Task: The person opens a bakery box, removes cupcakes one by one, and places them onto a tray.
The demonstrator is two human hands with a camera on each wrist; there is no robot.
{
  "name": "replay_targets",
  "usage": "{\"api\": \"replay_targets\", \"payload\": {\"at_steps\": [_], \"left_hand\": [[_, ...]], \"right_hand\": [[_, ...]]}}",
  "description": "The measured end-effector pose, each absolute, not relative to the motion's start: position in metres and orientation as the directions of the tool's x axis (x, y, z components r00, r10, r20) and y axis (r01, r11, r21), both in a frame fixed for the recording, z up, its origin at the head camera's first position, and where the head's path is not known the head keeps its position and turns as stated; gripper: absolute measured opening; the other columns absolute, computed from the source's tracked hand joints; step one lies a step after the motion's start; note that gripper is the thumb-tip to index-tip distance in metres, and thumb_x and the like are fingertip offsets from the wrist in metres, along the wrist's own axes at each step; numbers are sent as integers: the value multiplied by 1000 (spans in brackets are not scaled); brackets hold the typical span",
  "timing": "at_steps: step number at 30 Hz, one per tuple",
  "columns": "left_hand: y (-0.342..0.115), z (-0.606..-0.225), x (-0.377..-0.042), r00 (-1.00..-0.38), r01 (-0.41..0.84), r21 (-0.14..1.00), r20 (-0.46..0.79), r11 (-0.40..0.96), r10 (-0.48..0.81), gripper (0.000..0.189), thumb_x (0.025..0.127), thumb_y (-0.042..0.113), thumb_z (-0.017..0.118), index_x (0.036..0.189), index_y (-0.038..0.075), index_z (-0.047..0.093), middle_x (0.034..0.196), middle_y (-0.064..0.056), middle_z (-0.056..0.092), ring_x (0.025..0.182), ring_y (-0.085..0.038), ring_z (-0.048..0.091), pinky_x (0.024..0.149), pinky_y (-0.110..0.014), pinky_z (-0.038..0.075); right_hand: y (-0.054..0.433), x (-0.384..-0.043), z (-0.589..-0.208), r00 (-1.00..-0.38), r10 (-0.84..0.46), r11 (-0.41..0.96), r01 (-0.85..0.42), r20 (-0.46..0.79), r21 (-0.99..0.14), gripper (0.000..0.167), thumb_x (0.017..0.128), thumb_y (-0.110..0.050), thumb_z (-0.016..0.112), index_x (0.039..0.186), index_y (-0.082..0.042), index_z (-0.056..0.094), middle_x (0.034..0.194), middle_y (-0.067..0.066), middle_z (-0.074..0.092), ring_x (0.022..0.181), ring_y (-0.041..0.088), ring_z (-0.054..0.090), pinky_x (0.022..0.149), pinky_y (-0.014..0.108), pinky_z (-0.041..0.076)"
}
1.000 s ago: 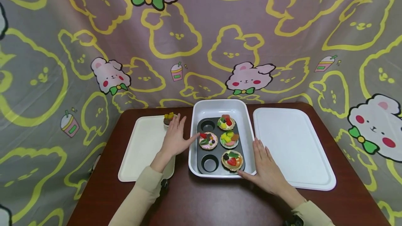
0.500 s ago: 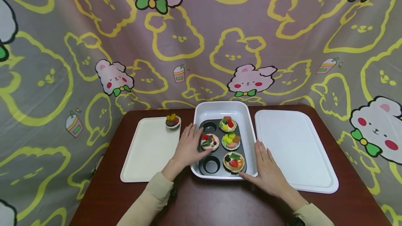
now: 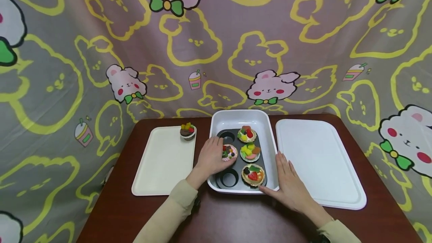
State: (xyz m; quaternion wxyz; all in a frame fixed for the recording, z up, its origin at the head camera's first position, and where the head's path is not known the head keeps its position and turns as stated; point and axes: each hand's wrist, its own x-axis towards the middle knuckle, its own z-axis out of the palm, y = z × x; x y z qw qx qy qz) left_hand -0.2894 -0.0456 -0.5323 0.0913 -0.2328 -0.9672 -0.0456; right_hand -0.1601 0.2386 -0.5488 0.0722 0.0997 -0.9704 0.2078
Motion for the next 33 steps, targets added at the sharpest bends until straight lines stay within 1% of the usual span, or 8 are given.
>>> {"api": "replay_targets", "payload": {"at_steps": [4, 6, 12, 17, 24, 28, 31, 33], "left_hand": [[-41, -539, -291, -871, 446, -8, 227, 895, 436, 89, 91, 79, 69, 126, -2, 71, 123, -14, 69, 122, -29, 64, 120, -42, 49], [-39, -540, -292, -870, 443, -26, 230, 896, 436, 88, 89, 81, 69, 122, -1, 72, 121, -14, 69, 121, -29, 64, 120, -42, 49], [-38, -543, -292, -876, 438, -42, 204, 898, 437, 87, 86, 80, 72, 122, 1, 72, 119, -12, 69, 122, -28, 62, 123, -42, 46], [-40, -542, -293, -881, 437, -3, 200, 900, 428, 82, 85, 74, 78, 121, 1, 72, 117, -11, 69, 120, -29, 62, 124, -44, 46], [-41, -539, -293, -890, 435, 59, 178, 899, 419, 83, 80, 69, 85, 127, 2, 71, 117, -11, 69, 121, -31, 62, 126, -47, 44], [-41, -539, -291, -883, 445, 115, 220, 888, 414, 77, 80, 65, 86, 124, 4, 69, 115, -10, 70, 117, -29, 64, 124, -47, 47], [-42, -540, -290, -882, 449, 191, 251, 873, 399, 72, 80, 60, 88, 121, 5, 67, 111, -9, 72, 112, -28, 66, 119, -45, 52], [-42, -540, -289, -887, 444, 253, 261, 860, 381, 71, 79, 55, 90, 123, 5, 66, 110, -9, 73, 108, -28, 68, 111, -45, 57]], "right_hand": [[239, -160, -548, -970, -163, 895, -222, 180, -387, 129, 87, -67, 82, 168, 13, 22, 176, 36, 28, 164, 53, 31, 130, 71, 32], [239, -160, -548, -971, -160, 896, -219, 179, -387, 129, 87, -67, 82, 168, 13, 22, 176, 36, 28, 164, 53, 31, 130, 71, 31], [239, -161, -549, -971, -157, 892, -218, 180, -395, 129, 87, -66, 82, 169, 13, 21, 176, 36, 27, 164, 53, 29, 131, 71, 31], [238, -162, -550, -970, -159, 890, -222, 184, -397, 129, 87, -66, 82, 168, 13, 21, 176, 37, 27, 164, 54, 29, 131, 70, 31], [236, -161, -549, -970, -159, 891, -221, 183, -398, 129, 87, -66, 82, 168, 13, 21, 176, 37, 26, 164, 53, 29, 131, 70, 31], [236, -161, -549, -974, -154, 889, -211, 169, -407, 129, 87, -66, 81, 169, 13, 21, 177, 36, 25, 165, 53, 27, 131, 70, 30], [236, -160, -549, -976, -150, 890, -202, 156, -410, 129, 88, -68, 81, 169, 13, 20, 177, 36, 25, 165, 53, 27, 131, 70, 29], [236, -160, -548, -977, -149, 890, -199, 151, -410, 130, 88, -68, 80, 169, 12, 20, 177, 36, 25, 165, 53, 27, 132, 70, 29]]}}
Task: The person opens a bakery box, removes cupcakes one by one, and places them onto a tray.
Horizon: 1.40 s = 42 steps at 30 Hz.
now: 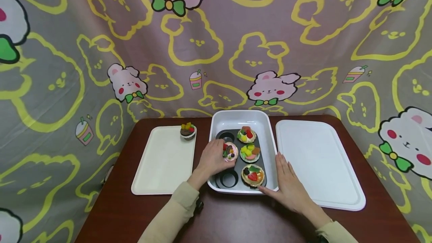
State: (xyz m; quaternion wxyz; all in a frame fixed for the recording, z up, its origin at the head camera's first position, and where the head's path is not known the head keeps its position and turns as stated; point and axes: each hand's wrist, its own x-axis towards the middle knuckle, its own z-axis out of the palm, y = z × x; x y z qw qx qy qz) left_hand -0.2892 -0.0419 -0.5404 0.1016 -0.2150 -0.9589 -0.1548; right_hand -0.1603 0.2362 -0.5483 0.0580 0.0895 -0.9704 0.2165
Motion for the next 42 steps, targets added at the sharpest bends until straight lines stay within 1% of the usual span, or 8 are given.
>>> {"api": "replay_targets", "payload": {"at_steps": [6, 12, 19, 23, 27, 32, 37, 42], "left_hand": [[-45, -538, -288, -903, 421, 365, 256, 830, 346, 74, 78, 47, 93, 129, 5, 62, 108, -9, 73, 97, -24, 70, 87, -41, 64], [-50, -517, -283, -911, 413, 505, 207, 758, 358, 66, 82, 35, 94, 125, 7, 52, 106, -10, 70, 88, -23, 71, 77, -39, 63], [-61, -499, -278, -933, 322, 744, 145, 586, 329, 73, 81, 18, 99, 131, 7, 47, 123, -17, 69, 110, -30, 72, 97, -49, 64], [-68, -496, -277, -957, 214, 855, 87, 472, 277, 79, 81, 15, 100, 141, 8, 49, 136, -20, 68, 123, -35, 69, 111, -57, 58], [-75, -493, -277, -976, 80, 945, 9, 317, 218, 81, 83, 8, 96, 152, 11, 55, 147, -18, 66, 130, -34, 65, 119, -57, 52], [-86, -492, -276, -984, -57, 984, -83, 167, 155, 87, 86, 5, 92, 163, 16, 53, 158, -16, 62, 138, -34, 62, 122, -55, 50], [-101, -493, -277, -985, -134, 983, -146, 124, 89, 90, 88, 5, 91, 167, 15, 47, 164, -19, 55, 147, -36, 56, 125, -56, 48], [-124, -495, -278, -986, -151, 983, -157, 106, 50, 95, 89, 5, 89, 170, 11, 40, 167, -23, 52, 150, -39, 54, 118, -40, 54]], "right_hand": [[236, -161, -549, -975, -154, 887, -207, 158, -413, 130, 87, -67, 81, 169, 13, 20, 177, 37, 25, 165, 53, 28, 131, 70, 30], [237, -160, -549, -975, -154, 886, -207, 159, -415, 130, 88, -68, 81, 169, 12, 19, 177, 36, 24, 165, 53, 27, 131, 70, 30], [237, -159, -550, -977, -151, 887, -202, 153, -414, 130, 88, -68, 81, 170, 12, 19, 178, 35, 23, 165, 52, 27, 131, 70, 30], [238, -160, -550, -977, -148, 887, -199, 150, -416, 130, 87, -69, 80, 170, 11, 20, 178, 35, 23, 165, 52, 26, 131, 70, 30], [238, -160, -551, -976, -150, 887, -203, 157, -414, 130, 87, -69, 81, 169, 11, 21, 178, 35, 23, 165, 52, 27, 130, 70, 32], [238, -161, -551, -977, -151, 887, -202, 153, -416, 130, 87, -69, 81, 169, 11, 21, 178, 35, 24, 165, 52, 27, 130, 70, 32], [238, -162, -551, -977, -148, 885, -199, 152, -422, 130, 88, -69, 80, 170, 11, 20, 178, 35, 23, 165, 52, 27, 130, 70, 31], [238, -163, -552, -981, -141, 880, -184, 131, -437, 130, 88, -69, 80, 170, 10, 18, 179, 34, 20, 166, 52, 24, 131, 71, 30]]}}
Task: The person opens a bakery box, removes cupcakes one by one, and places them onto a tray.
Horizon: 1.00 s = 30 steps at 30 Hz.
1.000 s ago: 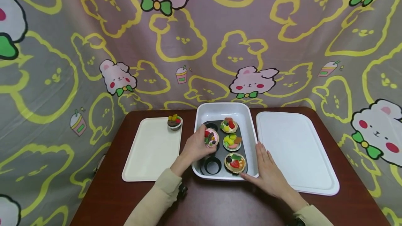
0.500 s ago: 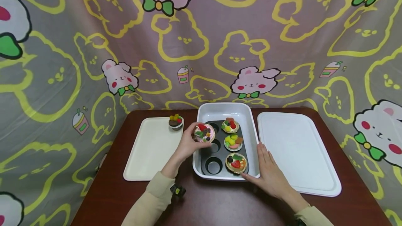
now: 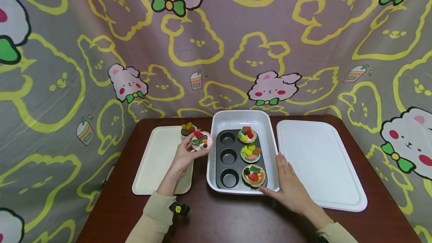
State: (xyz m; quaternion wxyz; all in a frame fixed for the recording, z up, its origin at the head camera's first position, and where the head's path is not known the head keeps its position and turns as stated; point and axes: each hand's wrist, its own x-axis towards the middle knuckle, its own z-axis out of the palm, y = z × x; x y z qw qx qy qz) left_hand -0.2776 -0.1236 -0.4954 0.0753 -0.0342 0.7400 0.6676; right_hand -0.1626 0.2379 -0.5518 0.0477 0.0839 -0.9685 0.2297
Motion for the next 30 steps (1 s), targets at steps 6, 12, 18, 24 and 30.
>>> {"api": "replay_targets", "payload": {"at_steps": [6, 12, 18, 24, 30], "left_hand": [[-151, -497, -279, -989, -145, 986, -146, 76, 6, 96, 91, 2, 86, 171, 6, 35, 162, -27, 55, 139, -30, 59, 89, -14, 56], [-174, -498, -284, -989, -143, 988, -141, 52, -50, 89, 91, -5, 83, 169, 6, 41, 153, -27, 61, 109, -3, 64, 85, -13, 58], [-194, -507, -295, -979, -182, 981, -174, 68, -108, 95, 93, -2, 83, 173, 8, 32, 161, -28, 53, 118, -8, 60, 84, -9, 56], [-211, -516, -309, -971, -190, 979, -175, 80, -166, 99, 94, 4, 84, 175, 10, 27, 167, -27, 49, 137, -24, 52, 82, -6, 49], [-220, -519, -323, -953, -181, 976, -145, 119, -265, 98, 93, 7, 86, 173, 8, 31, 163, -27, 52, 134, -25, 53, 83, -7, 44]], "right_hand": [[238, -163, -551, -981, -138, 880, -184, 133, -438, 130, 88, -69, 80, 170, 11, 19, 179, 35, 21, 166, 52, 25, 130, 71, 30], [237, -162, -552, -982, -134, 881, -178, 131, -438, 130, 87, -69, 81, 170, 11, 19, 178, 35, 21, 166, 53, 25, 131, 71, 30], [237, -161, -552, -981, -133, 881, -181, 137, -436, 131, 86, -69, 81, 170, 10, 20, 178, 35, 23, 165, 53, 27, 129, 72, 32], [237, -160, -552, -979, -136, 886, -188, 149, -425, 130, 87, -69, 81, 169, 11, 21, 177, 36, 25, 165, 54, 28, 131, 70, 31], [236, -161, -552, -978, -135, 888, -192, 162, -417, 129, 87, -69, 81, 169, 11, 21, 176, 36, 26, 163, 54, 30, 129, 71, 33]]}}
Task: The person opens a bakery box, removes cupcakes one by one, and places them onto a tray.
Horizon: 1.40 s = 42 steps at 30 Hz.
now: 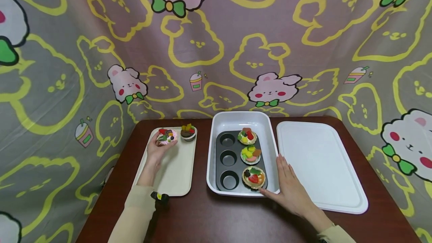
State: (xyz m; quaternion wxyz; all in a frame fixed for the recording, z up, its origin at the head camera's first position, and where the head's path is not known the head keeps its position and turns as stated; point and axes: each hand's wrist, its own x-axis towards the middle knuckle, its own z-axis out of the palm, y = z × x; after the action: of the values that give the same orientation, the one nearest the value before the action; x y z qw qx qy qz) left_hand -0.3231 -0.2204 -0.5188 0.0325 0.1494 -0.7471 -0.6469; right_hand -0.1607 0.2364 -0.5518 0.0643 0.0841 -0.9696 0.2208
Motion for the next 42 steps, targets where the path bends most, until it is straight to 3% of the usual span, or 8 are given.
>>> {"api": "replay_targets", "payload": {"at_steps": [8, 10, 13, 15, 17, 36, 42], "left_hand": [[-225, -529, -350, -934, -117, 991, -88, 64, -345, 85, 92, -3, 83, 167, 6, 43, 166, -25, 51, 142, -27, 51, 82, -3, 45], [-228, -532, -357, -930, -106, 993, -83, 46, -358, 87, 92, -4, 82, 168, 6, 41, 168, -25, 49, 146, -29, 50, 91, -7, 47], [-230, -534, -367, -923, -92, 996, -89, -10, -373, 90, 93, -6, 80, 171, 5, 36, 173, -23, 43, 155, -32, 45, 115, -22, 49], [-231, -536, -372, -920, -78, 997, -78, -15, -385, 89, 93, -8, 79, 170, 3, 35, 174, -24, 41, 157, -34, 43, 128, -37, 43], [-232, -538, -375, -913, -81, 997, -74, 0, -402, 88, 94, -8, 79, 170, 2, 36, 174, -24, 40, 159, -35, 42, 134, -44, 38], [-239, -556, -378, -872, -138, 970, -23, 200, -489, 86, 91, 2, 85, 165, 0, 43, 168, -28, 48, 160, -43, 42, 138, -50, 29], [-238, -558, -378, -879, -147, 949, 3, 278, -476, 86, 91, 5, 85, 165, -1, 43, 167, -28, 50, 159, -44, 44, 137, -51, 29]], "right_hand": [[237, -162, -550, -984, -126, 889, -168, 126, -426, 130, 88, -69, 80, 170, 10, 19, 178, 35, 23, 166, 53, 26, 131, 70, 30], [237, -162, -549, -983, -127, 889, -172, 130, -424, 130, 88, -69, 80, 170, 11, 20, 178, 35, 24, 165, 53, 26, 131, 70, 30], [237, -162, -549, -982, -129, 888, -176, 135, -425, 130, 88, -69, 80, 170, 11, 20, 178, 35, 24, 166, 53, 26, 131, 70, 30], [237, -162, -549, -983, -128, 886, -175, 135, -430, 130, 88, -69, 80, 170, 11, 20, 178, 35, 23, 166, 53, 26, 131, 70, 30], [237, -163, -550, -982, -129, 883, -178, 139, -434, 130, 88, -69, 80, 170, 12, 20, 178, 35, 23, 165, 54, 26, 131, 71, 30], [236, -160, -550, -978, -134, 880, -191, 157, -435, 130, 86, -68, 81, 170, 11, 21, 178, 34, 25, 165, 53, 28, 130, 70, 31], [235, -160, -552, -984, -121, 872, -170, 134, -459, 129, 88, -68, 80, 171, 10, 19, 179, 33, 22, 167, 52, 24, 135, 65, 25]]}}
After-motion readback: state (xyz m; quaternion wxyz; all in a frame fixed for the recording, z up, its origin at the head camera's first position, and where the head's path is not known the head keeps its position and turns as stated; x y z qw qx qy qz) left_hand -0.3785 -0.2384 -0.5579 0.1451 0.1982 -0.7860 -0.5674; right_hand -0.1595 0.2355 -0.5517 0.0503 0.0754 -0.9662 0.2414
